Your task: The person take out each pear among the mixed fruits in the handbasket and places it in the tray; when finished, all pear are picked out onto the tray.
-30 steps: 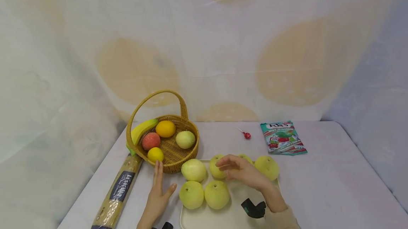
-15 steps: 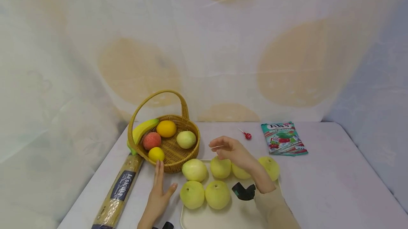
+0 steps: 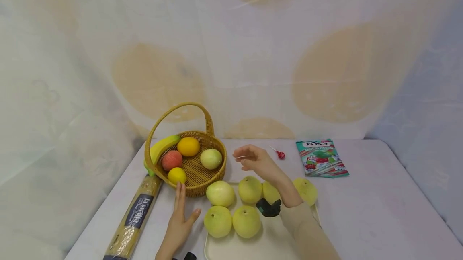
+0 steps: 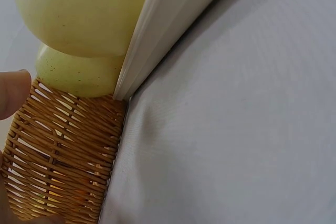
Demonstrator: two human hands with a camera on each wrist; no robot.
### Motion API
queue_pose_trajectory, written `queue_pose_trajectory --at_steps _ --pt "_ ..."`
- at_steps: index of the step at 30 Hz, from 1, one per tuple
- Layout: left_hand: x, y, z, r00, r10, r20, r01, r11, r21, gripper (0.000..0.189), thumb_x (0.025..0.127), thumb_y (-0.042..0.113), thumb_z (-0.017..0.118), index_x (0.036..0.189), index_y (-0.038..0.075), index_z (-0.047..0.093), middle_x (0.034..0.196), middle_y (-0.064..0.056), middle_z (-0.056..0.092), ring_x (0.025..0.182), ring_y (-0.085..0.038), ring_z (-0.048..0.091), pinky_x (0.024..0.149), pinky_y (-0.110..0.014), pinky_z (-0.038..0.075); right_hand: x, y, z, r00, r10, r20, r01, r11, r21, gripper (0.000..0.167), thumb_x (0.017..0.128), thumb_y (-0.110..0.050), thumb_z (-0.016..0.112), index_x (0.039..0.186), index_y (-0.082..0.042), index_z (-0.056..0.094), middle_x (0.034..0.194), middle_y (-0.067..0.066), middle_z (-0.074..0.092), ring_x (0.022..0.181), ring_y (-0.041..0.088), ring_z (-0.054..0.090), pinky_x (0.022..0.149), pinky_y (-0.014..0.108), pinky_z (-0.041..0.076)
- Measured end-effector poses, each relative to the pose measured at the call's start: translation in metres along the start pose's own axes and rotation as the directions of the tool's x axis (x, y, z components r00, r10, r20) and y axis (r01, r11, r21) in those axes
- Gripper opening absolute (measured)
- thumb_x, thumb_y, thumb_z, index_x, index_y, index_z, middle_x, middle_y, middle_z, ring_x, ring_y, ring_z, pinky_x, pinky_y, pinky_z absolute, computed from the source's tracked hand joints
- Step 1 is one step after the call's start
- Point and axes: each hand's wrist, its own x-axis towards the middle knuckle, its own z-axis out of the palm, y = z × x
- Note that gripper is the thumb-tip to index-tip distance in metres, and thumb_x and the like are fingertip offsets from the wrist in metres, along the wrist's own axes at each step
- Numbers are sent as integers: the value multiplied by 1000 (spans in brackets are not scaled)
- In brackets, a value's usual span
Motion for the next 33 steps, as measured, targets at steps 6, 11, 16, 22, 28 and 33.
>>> queue_pose_trajectory --at_steps 6,11,16,22,28,33 --pt "-1 0 -1 1000 -8 7 8 1000 -3 87 94 34 61 157 26 2 165 -7 -4 140 -51 27 101 -70 36 8 0 5 1000 22 -11 -23 999 -30 33 97 -5 51 129 5 51 132 26 55 123 43 53 93 39 55" --pt "-1 0 -1 1000 -11 7 11 1000 -12 88 94 33 62 157 27 2 165 -6 -4 140 -51 27 101 -70 36 15 -1 8 1000 22 -17 -23 998 -54 32 98 -6 51 128 3 52 132 24 55 124 43 52 92 40 55" --pt "-1 0 -1 1000 -11 6 11 1000 -25 88 93 33 63 157 26 3 166 -5 -4 141 -50 26 102 -70 35 22 -1 9 999 28 -20 -30 998 -63 32 98 -7 51 129 2 52 133 23 55 124 39 54 92 39 55" --pt "-1 0 -1 1000 3 -5 -3 1000 -21 87 93 33 63 158 21 6 165 -7 -2 141 -51 26 101 -70 35 27 1 10 1000 18 -10 -19 999 -43 32 98 -6 51 129 4 51 133 26 53 125 43 52 93 41 55" --pt "-1 1 -1 1000 -1 4 1 1000 -17 86 94 33 62 158 18 7 165 -8 -3 141 -51 26 101 -70 36 31 3 10 1000 24 -4 -24 999 -36 32 98 -7 51 128 5 51 132 26 54 125 44 51 94 43 54" --pt "-1 0 -1 1000 -10 9 10 1000 -30 88 93 32 63 158 20 6 166 -6 -3 142 -49 25 103 -69 35 32 2 11 1000 30 0 -30 999 -39 32 98 -7 52 128 4 51 131 25 55 125 43 51 94 43 54"
